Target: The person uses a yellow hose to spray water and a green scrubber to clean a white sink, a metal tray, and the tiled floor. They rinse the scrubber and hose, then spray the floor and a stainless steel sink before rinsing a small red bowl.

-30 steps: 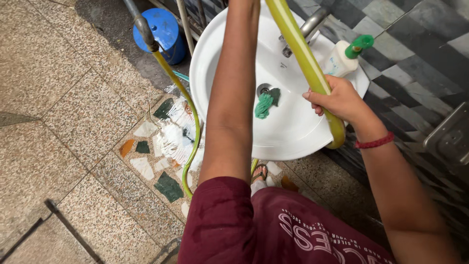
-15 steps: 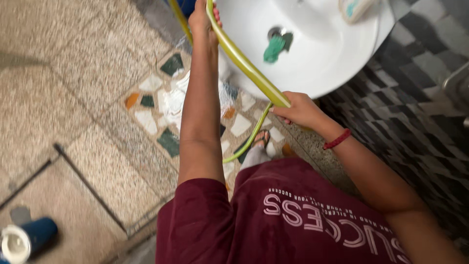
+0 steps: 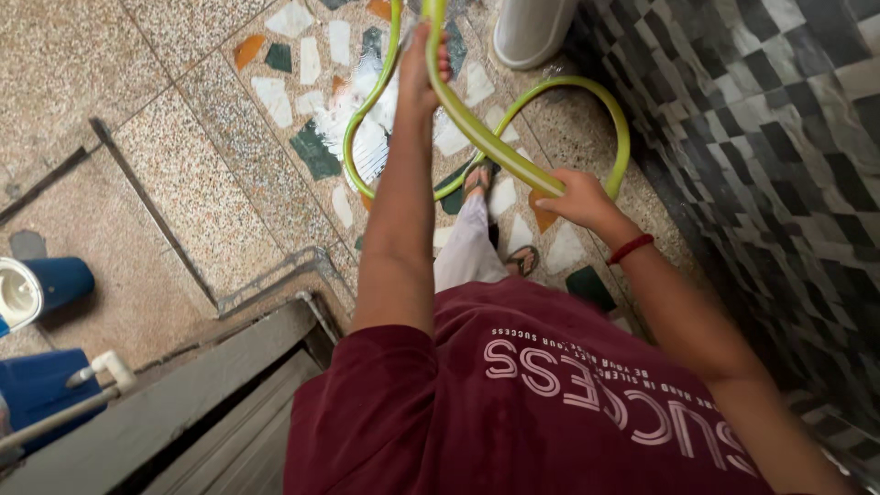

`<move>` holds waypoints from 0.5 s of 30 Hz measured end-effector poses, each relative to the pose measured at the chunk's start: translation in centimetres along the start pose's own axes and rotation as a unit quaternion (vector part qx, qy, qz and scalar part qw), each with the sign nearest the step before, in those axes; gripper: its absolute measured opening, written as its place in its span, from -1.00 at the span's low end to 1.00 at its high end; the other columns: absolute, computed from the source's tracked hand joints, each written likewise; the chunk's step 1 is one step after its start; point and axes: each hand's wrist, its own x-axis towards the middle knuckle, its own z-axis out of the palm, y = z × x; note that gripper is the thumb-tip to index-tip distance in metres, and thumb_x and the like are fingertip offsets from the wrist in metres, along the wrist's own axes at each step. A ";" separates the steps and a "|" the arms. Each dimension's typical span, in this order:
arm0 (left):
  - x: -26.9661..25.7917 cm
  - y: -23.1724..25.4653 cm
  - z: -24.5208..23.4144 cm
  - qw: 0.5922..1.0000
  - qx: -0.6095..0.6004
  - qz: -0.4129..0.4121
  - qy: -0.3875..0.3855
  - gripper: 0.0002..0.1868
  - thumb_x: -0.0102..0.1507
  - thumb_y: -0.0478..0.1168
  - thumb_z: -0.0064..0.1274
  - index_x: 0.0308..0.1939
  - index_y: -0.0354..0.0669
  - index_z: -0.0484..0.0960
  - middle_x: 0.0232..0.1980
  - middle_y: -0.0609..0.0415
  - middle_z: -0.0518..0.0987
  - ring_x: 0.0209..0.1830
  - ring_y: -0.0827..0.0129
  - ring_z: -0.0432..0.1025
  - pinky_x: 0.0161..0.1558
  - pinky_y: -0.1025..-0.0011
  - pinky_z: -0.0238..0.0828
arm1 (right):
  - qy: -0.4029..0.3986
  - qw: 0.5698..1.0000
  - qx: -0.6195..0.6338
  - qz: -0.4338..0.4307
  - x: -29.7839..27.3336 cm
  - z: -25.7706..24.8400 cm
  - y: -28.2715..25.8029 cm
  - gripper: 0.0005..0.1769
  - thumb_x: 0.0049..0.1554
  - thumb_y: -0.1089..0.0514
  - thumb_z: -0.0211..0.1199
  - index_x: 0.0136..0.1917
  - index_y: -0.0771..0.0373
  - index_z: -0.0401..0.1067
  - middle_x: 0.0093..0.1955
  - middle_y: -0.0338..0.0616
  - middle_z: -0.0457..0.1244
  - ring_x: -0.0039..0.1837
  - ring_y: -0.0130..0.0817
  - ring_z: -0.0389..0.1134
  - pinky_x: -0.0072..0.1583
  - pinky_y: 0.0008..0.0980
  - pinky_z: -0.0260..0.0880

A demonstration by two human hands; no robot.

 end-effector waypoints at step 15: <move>-12.2 -11.3 14.8 0.989 0.087 -0.055 -0.104 -0.56 0.41 0.01 -0.12 -0.21 -0.36 0.57 -0.63 0.13 0.44 -0.78 0.55 0.27 -0.79 0.56 0.19 | 0.058 0.983 0.143 0.103 -4.1 12.6 18.6 -0.67 -0.12 0.25 0.52 -0.09 0.30 0.49 -0.16 -0.12 0.40 -0.12 -0.34 0.44 -0.05 -0.30 0.47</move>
